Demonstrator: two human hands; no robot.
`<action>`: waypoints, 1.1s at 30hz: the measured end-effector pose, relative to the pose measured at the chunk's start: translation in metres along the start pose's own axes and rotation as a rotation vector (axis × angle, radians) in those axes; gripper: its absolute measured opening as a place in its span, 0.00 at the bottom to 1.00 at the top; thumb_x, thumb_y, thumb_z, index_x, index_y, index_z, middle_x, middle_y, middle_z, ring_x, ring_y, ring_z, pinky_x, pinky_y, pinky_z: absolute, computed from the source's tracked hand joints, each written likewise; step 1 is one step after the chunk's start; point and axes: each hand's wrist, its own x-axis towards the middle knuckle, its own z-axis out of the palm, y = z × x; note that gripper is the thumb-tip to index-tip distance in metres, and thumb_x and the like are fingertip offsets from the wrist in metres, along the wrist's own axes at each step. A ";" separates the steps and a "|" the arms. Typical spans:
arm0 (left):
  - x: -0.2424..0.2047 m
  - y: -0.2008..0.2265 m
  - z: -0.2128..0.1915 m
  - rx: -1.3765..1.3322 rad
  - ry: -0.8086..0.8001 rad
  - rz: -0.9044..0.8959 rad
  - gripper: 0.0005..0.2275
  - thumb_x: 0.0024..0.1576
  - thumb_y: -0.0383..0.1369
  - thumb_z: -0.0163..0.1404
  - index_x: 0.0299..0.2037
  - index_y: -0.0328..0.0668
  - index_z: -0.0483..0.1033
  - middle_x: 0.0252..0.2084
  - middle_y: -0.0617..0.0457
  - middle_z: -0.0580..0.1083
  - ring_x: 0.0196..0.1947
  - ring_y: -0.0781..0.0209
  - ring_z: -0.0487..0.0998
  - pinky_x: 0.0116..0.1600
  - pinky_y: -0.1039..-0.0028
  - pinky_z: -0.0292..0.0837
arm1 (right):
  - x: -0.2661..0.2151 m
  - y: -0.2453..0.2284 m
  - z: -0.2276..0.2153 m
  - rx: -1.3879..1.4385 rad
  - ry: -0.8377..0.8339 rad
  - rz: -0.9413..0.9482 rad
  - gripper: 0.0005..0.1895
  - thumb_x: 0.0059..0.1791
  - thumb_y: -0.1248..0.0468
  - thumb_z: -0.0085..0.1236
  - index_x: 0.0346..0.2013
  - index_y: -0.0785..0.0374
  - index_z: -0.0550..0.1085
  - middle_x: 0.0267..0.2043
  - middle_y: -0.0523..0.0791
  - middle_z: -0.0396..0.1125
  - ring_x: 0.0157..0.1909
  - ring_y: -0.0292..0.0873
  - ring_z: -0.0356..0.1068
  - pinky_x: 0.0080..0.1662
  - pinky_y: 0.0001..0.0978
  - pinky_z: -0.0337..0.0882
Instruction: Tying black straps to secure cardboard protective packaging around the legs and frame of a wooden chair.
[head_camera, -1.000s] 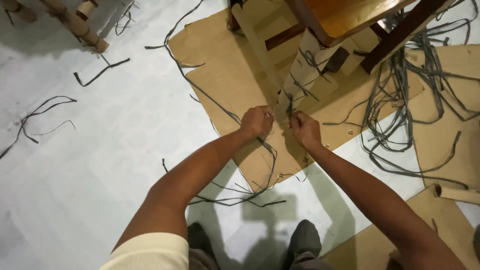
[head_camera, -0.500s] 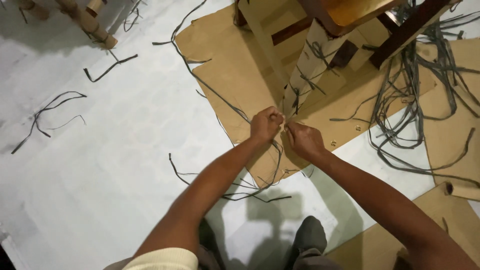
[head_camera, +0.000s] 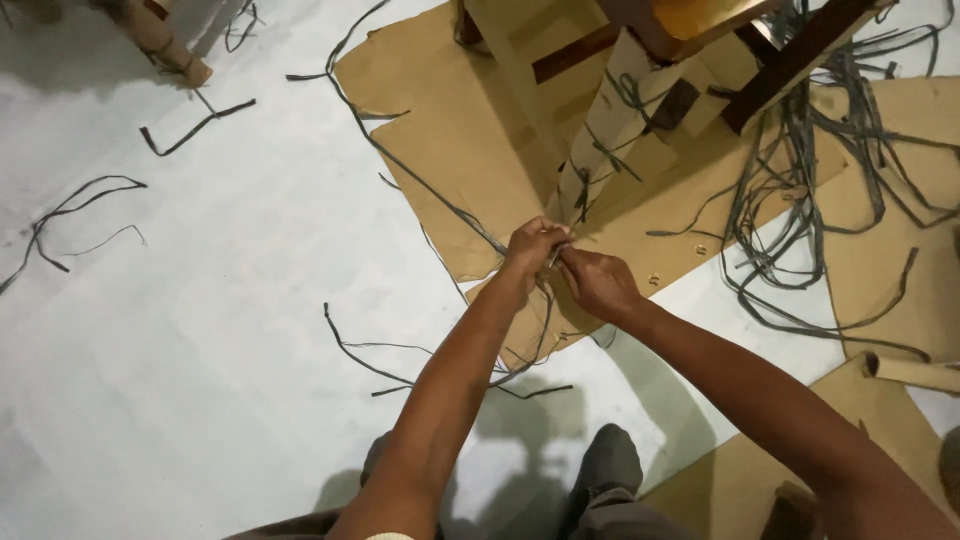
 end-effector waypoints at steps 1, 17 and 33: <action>0.014 -0.012 -0.004 -0.001 0.002 0.001 0.07 0.51 0.31 0.60 0.35 0.40 0.77 0.29 0.49 0.78 0.26 0.62 0.76 0.24 0.79 0.72 | 0.002 -0.002 -0.001 0.000 0.000 -0.002 0.09 0.56 0.56 0.48 0.36 0.55 0.72 0.29 0.49 0.73 0.34 0.53 0.77 0.34 0.47 0.76; 0.036 -0.059 -0.003 0.422 0.125 0.092 0.07 0.54 0.39 0.56 0.40 0.65 0.85 0.39 0.61 0.82 0.41 0.60 0.83 0.47 0.70 0.77 | 0.032 0.016 0.005 0.167 0.191 0.261 0.14 0.57 0.53 0.55 0.46 0.60 0.78 0.38 0.50 0.73 0.40 0.54 0.76 0.40 0.46 0.77; -0.001 -0.018 -0.019 0.399 0.009 0.296 0.10 0.54 0.31 0.55 0.44 0.45 0.84 0.38 0.47 0.82 0.41 0.51 0.84 0.46 0.67 0.76 | 0.033 0.024 0.001 0.136 0.123 0.240 0.09 0.53 0.64 0.57 0.46 0.56 0.82 0.36 0.50 0.74 0.42 0.53 0.75 0.42 0.42 0.76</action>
